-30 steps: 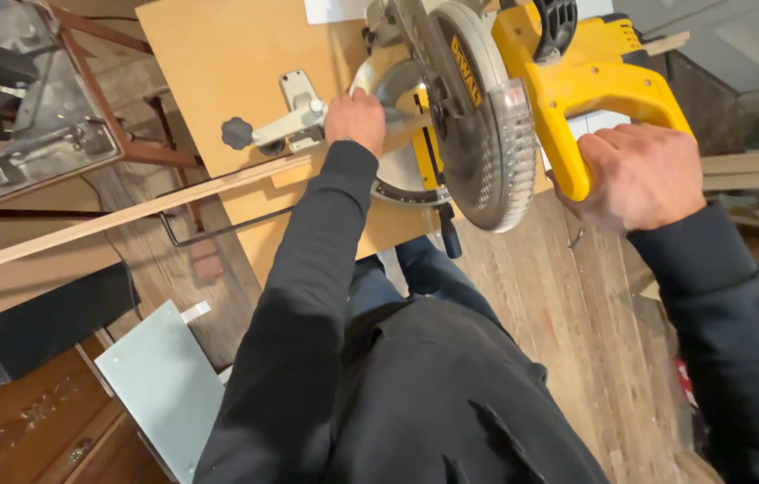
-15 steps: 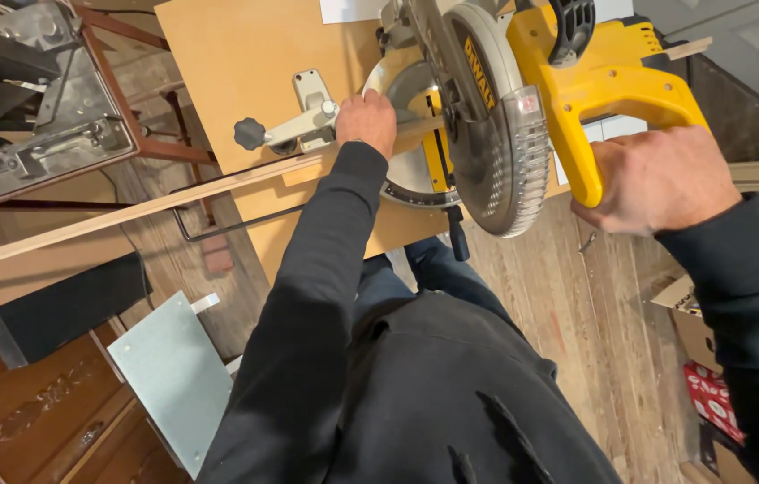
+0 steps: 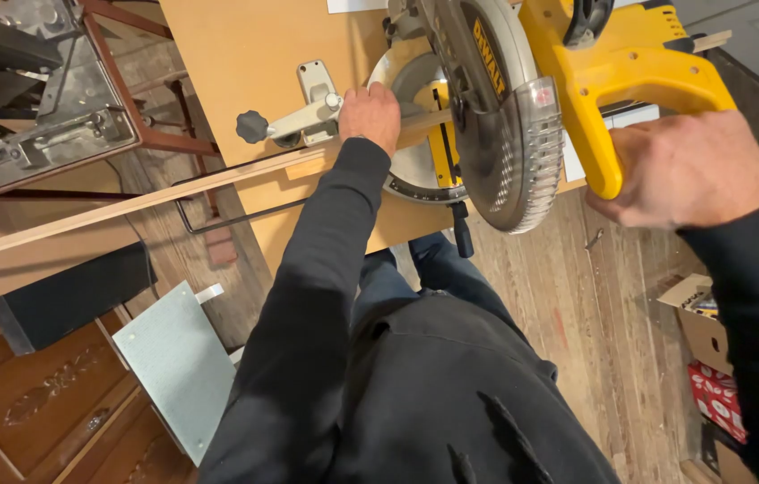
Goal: Measuring a painting and cutting wooden frame strips using a power miter saw to size.
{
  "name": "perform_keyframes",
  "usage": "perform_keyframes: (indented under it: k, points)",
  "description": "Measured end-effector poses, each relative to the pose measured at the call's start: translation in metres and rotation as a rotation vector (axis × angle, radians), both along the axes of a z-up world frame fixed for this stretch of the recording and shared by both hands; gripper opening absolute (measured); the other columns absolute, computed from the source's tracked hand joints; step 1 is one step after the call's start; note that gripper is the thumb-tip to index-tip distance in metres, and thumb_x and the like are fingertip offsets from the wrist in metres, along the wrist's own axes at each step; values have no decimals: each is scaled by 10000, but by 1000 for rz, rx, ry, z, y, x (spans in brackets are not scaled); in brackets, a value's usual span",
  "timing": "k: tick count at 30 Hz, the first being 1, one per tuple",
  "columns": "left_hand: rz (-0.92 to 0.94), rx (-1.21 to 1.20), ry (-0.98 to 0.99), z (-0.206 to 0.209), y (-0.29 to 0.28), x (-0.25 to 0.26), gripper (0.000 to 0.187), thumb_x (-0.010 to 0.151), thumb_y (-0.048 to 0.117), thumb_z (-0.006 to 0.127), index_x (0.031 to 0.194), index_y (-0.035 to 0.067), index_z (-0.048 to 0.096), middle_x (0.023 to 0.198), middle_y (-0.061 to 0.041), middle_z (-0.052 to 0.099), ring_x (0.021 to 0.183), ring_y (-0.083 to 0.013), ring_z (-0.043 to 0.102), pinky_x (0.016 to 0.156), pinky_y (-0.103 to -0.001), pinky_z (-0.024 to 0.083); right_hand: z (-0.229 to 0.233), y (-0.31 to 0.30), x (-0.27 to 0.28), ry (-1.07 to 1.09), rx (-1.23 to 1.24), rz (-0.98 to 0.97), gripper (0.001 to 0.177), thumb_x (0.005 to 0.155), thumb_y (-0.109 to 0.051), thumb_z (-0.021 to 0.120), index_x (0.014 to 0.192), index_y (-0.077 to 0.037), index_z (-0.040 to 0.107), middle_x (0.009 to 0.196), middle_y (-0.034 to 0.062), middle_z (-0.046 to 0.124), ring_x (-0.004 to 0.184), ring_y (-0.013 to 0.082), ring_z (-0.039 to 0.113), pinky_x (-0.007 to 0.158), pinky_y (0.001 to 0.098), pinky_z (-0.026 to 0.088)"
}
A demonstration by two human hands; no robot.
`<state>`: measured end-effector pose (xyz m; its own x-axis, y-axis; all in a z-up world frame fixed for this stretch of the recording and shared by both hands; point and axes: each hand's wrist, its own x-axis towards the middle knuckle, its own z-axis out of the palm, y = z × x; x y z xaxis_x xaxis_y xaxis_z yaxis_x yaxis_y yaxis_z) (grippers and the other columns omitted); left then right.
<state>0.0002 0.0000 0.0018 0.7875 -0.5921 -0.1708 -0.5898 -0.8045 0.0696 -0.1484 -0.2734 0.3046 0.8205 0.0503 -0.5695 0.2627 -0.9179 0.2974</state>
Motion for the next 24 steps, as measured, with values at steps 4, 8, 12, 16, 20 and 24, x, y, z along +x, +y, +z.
perform_keyframes:
  k: [4, 8, 12, 16, 20, 24]
  points:
    - [9, -12, 18, 2, 0, -1, 221, 813, 143, 698, 1029, 97, 713, 1028, -80, 656, 988, -256, 650, 866, -379, 443, -11, 3, -13, -103, 82, 41, 452, 743, -644, 708, 899, -222, 741, 663, 15, 676, 545, 165, 631, 573, 335, 527]
    - [-4, 15, 23, 11, 0, 0, 233, 820, 170, 693, 1040, 93, 697, 1025, -82, 656, 996, -258, 648, 874, -385, 441, -22, 11, -25, -102, 24, 42, 535, 806, -709, 693, 889, -182, 720, 675, 17, 681, 579, 156, 660, 545, 314, 533]
    - [3, 28, 42, 11, 0, 0, 225, 829, 169, 692, 1044, 101, 694, 1041, -78, 657, 1015, -252, 647, 888, -381, 438, -25, 18, -31, -235, 185, 16, 463, 766, -608, 728, 886, -160, 725, 741, 41, 707, 657, 228, 690, 618, 366, 552]
    - [7, 43, 42, 18, -1, 1, 234, 826, 172, 688, 1049, 102, 697, 1043, -72, 659, 1009, -248, 648, 882, -374, 435, -24, 24, -32, -269, 230, 4, 425, 747, -547, 752, 869, -141, 721, 776, 52, 724, 674, 250, 698, 635, 383, 560]
    - [21, 1, 36, 8, -2, 1, 186, 848, 168, 690, 1019, 99, 711, 1036, -80, 666, 994, -256, 655, 875, -384, 433, -22, 31, -30, -297, 285, -15, 374, 778, -492, 776, 836, -129, 713, 765, 50, 719, 669, 255, 688, 649, 382, 557]
    - [34, -24, 36, 9, -1, -1, 147, 883, 153, 688, 1017, 99, 717, 1031, -84, 670, 994, -261, 658, 890, -388, 432, -25, 35, -33, -337, 316, 5, 373, 744, -471, 790, 826, -116, 706, 771, 58, 714, 699, 266, 689, 665, 385, 558]
